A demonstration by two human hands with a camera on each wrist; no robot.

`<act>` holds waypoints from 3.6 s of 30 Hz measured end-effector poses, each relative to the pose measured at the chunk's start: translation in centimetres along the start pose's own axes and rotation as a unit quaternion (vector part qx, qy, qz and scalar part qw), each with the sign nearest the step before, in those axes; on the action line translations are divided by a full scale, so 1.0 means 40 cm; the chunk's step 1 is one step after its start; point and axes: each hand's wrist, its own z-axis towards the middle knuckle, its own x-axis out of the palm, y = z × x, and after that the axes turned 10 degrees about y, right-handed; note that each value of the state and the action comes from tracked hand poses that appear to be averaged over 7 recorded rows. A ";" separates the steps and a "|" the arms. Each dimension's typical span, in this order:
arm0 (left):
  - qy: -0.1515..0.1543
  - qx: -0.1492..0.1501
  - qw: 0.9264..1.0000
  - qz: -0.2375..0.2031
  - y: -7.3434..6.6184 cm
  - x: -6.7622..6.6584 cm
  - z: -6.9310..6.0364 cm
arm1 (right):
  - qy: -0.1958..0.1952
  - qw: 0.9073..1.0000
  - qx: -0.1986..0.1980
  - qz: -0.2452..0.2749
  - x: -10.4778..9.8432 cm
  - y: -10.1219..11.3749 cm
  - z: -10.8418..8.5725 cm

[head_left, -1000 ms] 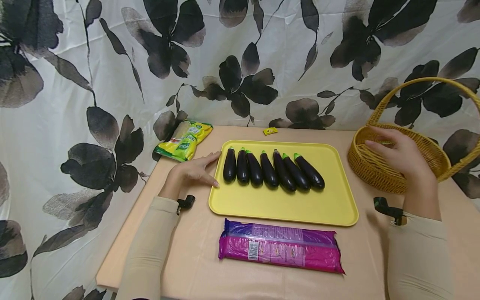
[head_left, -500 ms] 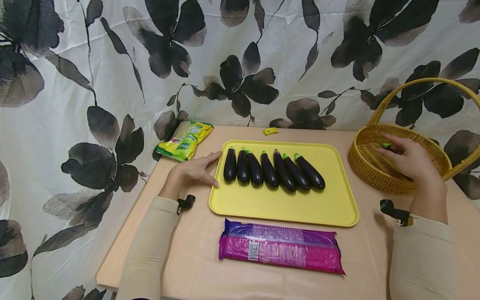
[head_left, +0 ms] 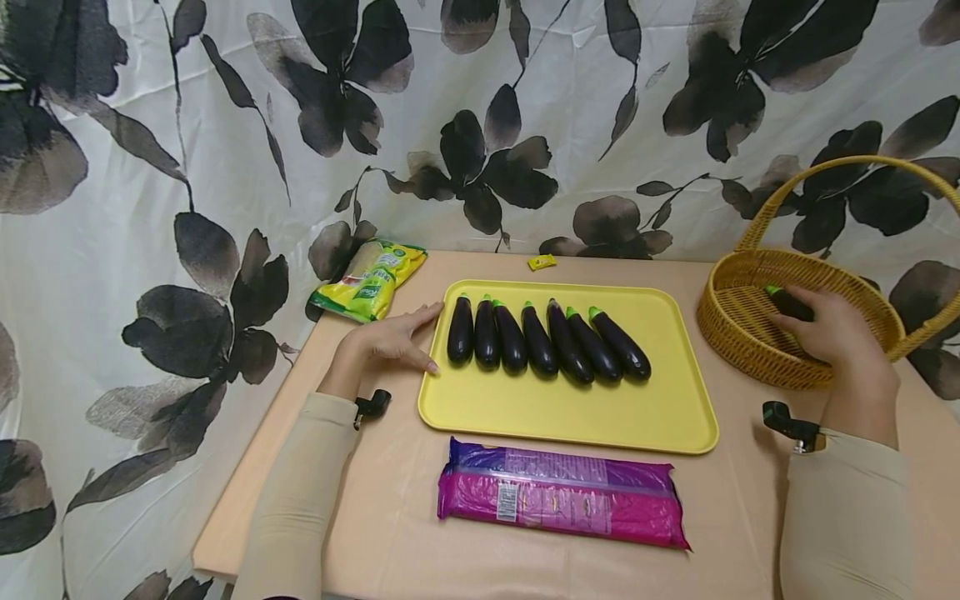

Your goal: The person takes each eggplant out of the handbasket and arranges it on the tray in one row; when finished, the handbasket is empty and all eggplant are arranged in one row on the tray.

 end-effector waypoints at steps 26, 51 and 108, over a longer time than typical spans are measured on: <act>-0.001 -0.004 1.000 -0.011 -0.001 0.003 0.002 | 0.036 0.998 0.046 0.025 0.009 -0.007 0.003; -0.001 -0.002 1.000 -0.004 -0.006 0.001 -0.001 | 0.046 0.998 0.027 0.033 0.014 -0.006 0.009; 0.000 -0.011 1.000 -0.017 -0.003 0.002 0.005 | 0.099 0.963 -0.242 0.067 0.066 0.253 0.045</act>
